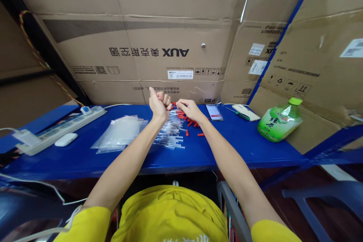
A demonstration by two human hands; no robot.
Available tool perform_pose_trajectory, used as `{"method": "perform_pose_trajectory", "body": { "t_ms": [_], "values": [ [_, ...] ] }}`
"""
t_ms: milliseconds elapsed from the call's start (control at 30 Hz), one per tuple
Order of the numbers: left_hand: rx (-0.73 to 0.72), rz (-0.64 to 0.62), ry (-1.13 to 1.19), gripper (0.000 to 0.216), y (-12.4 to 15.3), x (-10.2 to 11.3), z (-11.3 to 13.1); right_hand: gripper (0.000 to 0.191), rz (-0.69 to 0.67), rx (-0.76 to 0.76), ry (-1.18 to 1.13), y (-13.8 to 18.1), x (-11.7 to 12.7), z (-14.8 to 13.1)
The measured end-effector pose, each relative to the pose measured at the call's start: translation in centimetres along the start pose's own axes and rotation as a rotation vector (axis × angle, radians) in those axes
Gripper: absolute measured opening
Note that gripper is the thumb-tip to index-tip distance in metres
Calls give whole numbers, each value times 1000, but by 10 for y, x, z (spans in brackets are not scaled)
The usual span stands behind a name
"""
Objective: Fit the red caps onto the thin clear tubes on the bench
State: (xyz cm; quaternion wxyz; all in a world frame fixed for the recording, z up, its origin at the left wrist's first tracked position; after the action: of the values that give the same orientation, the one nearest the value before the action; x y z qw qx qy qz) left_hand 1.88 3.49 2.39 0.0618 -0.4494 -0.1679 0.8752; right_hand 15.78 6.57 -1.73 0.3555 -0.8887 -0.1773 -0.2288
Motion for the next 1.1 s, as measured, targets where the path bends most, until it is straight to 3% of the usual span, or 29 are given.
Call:
{"method": "perform_pose_trajectory", "body": {
  "t_ms": [300, 500, 567, 700, 867, 1100],
  "values": [
    [262, -119, -38, 57, -9, 15, -7, 37, 147, -46, 277, 12, 5, -7],
    [165, -166, -348, 35, -13, 23, -13, 33, 284, -101, 405, 17, 14, -9],
    [200, -210, -450, 28, -14, 26, -15, 33, 316, -104, 428, 19, 18, -10],
    [360, -359, -551, 31, -11, 29, -16, 32, 285, -98, 445, 20, 21, -9],
    [552, -463, -427, 46, -2, 22, -15, 31, 200, -107, 379, 18, 18, -2],
    [255, -296, -328, 46, -8, 24, -14, 36, 159, -75, 287, 14, 15, 0]
  ]
}}
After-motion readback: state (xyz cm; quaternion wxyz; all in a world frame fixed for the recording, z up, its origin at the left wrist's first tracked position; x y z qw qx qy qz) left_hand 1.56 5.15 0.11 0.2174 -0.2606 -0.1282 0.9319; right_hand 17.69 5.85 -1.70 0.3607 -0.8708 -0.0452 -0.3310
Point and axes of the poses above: each hand's wrist, its own y-axis away from the middle knuckle, its own x-axis out of the back of the hand, z = x × y, the point moved 4 cm from there along -y, towards the middle knuckle, and after that the axes turned 6 degrees about -z, right-handed, at the moved point
